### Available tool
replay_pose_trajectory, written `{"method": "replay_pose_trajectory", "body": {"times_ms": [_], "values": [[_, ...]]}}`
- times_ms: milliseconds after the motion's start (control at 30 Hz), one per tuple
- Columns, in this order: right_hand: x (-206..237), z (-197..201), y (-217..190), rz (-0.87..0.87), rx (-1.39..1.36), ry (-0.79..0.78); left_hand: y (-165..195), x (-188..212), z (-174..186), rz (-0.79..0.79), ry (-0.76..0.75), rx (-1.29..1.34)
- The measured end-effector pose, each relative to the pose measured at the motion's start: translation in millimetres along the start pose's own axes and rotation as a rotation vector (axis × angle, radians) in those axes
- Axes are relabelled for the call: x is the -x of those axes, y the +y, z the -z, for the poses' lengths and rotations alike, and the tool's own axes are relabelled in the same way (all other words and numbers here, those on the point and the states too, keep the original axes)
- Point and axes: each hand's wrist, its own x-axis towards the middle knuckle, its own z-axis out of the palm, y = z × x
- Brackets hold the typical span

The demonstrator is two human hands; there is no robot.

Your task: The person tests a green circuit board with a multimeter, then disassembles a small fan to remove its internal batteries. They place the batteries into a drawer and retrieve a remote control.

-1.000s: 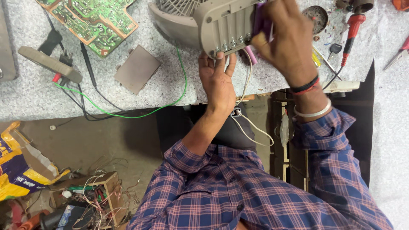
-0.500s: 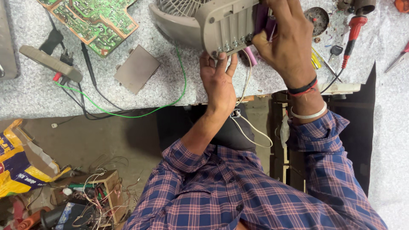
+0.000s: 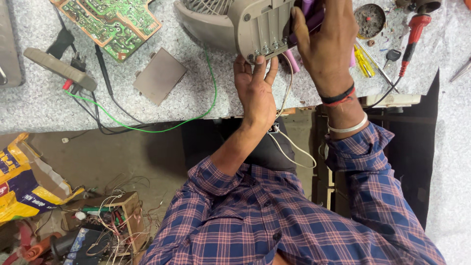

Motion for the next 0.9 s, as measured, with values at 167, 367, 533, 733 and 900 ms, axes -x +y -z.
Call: {"method": "replay_pose_trajectory", "body": {"times_ms": [167, 367, 533, 733, 900], "values": [[7, -6, 16, -0.006, 0.047, 0.083, -4, 2, 2, 0.014, 0.006, -0.029], [33, 15, 53, -0.291, -0.527, 0.071, 5, 2, 19, -0.043, 0.006, -0.054], [56, 47, 103, -0.508, -0.614, -0.099, 22, 1, 41, -0.073, -0.038, -0.05], [68, 52, 128, -0.249, -0.142, -0.417, 21, 0, 44, -0.052, -0.032, -0.08], [61, 37, 133, -0.223, 0.026, -0.561, 16, 1, 41, -0.066, -0.031, -0.082]]}}
